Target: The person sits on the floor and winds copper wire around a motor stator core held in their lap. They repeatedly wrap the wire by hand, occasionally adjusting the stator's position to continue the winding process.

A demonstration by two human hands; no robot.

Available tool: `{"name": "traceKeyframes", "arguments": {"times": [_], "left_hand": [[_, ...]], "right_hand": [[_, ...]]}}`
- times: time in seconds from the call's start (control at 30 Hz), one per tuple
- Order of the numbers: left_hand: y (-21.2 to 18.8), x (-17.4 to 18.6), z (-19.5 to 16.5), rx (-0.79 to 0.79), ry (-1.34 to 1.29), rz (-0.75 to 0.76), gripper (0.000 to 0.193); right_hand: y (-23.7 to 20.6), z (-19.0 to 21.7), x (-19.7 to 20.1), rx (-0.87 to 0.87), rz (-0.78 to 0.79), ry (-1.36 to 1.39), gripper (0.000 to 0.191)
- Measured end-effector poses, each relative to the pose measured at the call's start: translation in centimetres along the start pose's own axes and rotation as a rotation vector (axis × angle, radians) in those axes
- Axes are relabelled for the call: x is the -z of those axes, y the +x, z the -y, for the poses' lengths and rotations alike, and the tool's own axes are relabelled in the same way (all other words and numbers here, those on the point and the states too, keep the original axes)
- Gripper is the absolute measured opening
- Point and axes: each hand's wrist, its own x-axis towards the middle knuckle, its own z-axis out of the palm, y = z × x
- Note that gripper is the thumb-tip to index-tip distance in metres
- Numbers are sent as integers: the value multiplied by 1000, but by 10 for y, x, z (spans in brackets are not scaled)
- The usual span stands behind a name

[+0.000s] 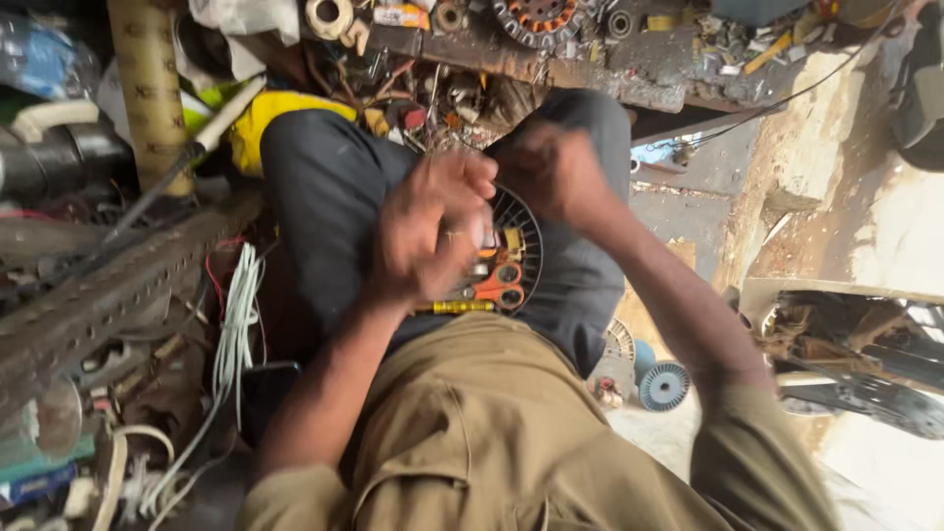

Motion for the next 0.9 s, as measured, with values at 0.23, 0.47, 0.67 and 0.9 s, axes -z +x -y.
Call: {"name": "traceKeyframes", "arguments": {"times": [0.23, 0.47, 0.67, 0.9], "left_hand": [[23, 25, 60, 190, 478, 205, 33], [8, 39, 82, 308, 317, 198, 24], [-10, 50, 48, 458, 235, 348, 11], [-47, 5, 0, -303, 1063, 417, 22]], "right_hand": [[1, 28, 22, 57, -190, -173, 16], [11, 54, 14, 83, -123, -124, 13], [-42, 99, 24, 140, 373, -41, 14], [-73, 53, 23, 112, -33, -11, 19]]}}
